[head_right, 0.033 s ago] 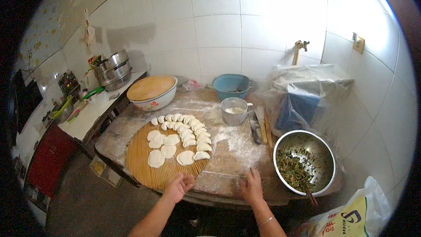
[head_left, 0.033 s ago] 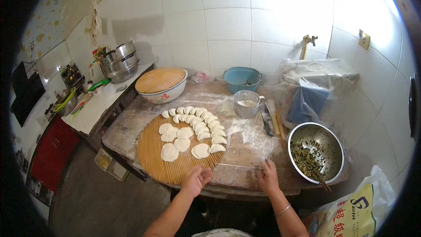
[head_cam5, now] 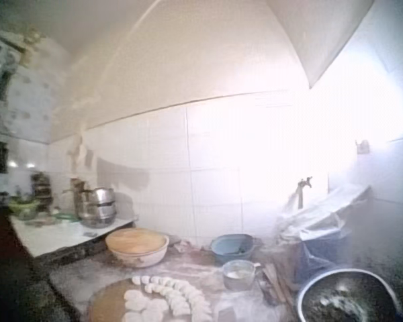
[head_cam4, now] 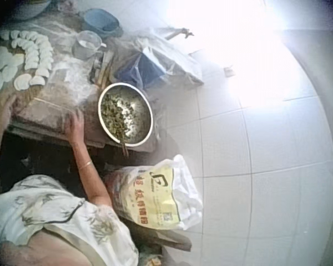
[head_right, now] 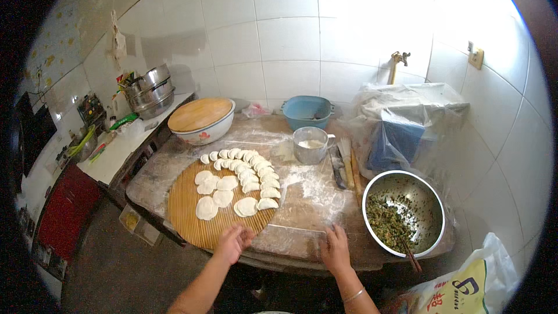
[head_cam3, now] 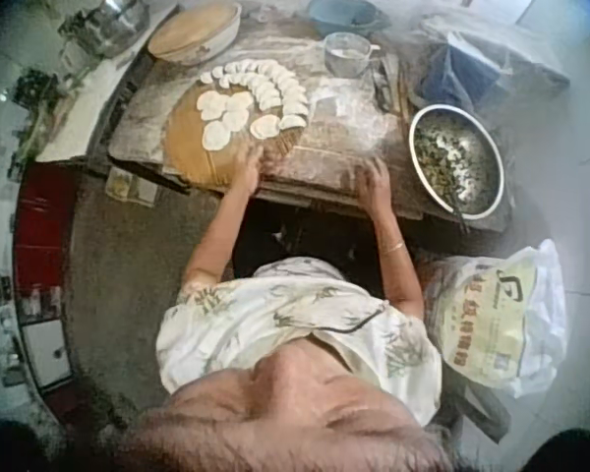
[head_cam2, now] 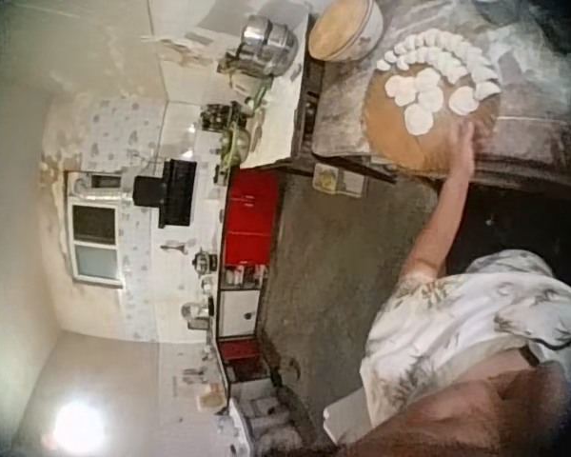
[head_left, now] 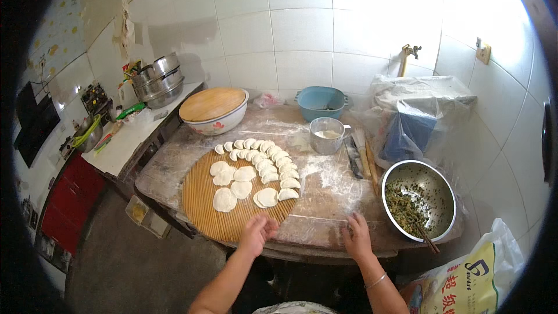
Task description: The person prepares dumplings by filling dough skins with a vegetable mixture using chopsticks and then folding and pinching the edges to seal them, placing the completed items on a wooden board.
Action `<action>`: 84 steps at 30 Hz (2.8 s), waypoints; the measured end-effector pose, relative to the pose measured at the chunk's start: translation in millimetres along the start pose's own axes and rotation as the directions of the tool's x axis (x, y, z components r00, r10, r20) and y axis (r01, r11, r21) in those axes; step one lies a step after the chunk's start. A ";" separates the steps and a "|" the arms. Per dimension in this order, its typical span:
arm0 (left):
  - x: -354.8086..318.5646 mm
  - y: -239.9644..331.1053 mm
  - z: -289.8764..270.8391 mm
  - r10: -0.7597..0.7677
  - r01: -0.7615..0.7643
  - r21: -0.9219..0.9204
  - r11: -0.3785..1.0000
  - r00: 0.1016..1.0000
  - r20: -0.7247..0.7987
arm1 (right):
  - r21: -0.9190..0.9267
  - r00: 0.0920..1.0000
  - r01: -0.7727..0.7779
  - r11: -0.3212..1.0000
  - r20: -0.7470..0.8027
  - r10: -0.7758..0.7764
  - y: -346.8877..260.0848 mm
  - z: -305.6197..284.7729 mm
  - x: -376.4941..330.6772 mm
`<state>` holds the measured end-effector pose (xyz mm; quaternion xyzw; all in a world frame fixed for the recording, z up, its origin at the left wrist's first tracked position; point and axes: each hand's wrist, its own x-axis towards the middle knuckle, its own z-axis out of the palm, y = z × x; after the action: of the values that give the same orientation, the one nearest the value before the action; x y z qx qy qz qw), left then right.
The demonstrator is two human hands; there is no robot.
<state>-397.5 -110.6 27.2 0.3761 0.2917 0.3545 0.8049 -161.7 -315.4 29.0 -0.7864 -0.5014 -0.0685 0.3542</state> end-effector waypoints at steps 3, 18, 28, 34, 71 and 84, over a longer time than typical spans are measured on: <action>32.8 11.8 9.4 0.273 -0.223 0.574 0.788 0.962 -0.001 | 0.179 0.995 -0.099 0.979 0.000 0.101 11.1 -12.5 -37.4; 84.1 13.2 27.8 0.387 -0.419 0.853 -0.312 0.764 0.517 | 0.230 0.998 0.008 0.973 -0.060 0.006 -11.4 8.4 -21.2; 105.3 47.5 -19.1 0.668 -0.518 0.852 -0.079 0.607 0.431 | 0.156 0.987 0.018 0.988 0.154 -0.042 -55.5 68.5 20.8; 57.0 88.3 -171.4 0.785 0.171 0.857 0.486 0.347 -0.514 | 0.816 0.834 -0.529 0.233 0.449 0.321 -38.3 140.9 66.0; 120.5 9.8 9.9 0.200 -0.477 0.808 -0.345 0.804 0.560 | 0.095 0.996 -0.089 0.991 0.029 0.087 19.6 18.1 -17.6; 105.0 27.9 5.8 0.118 -0.154 0.987 -0.041 0.980 0.158 | 0.189 0.995 0.092 0.978 -0.066 -0.081 -5.2 -8.1 -20.2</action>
<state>-342.3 -16.9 31.7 0.8688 0.4084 0.1113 0.2571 -173.9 -334.2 28.2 -0.7240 -0.5288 -0.0581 0.4392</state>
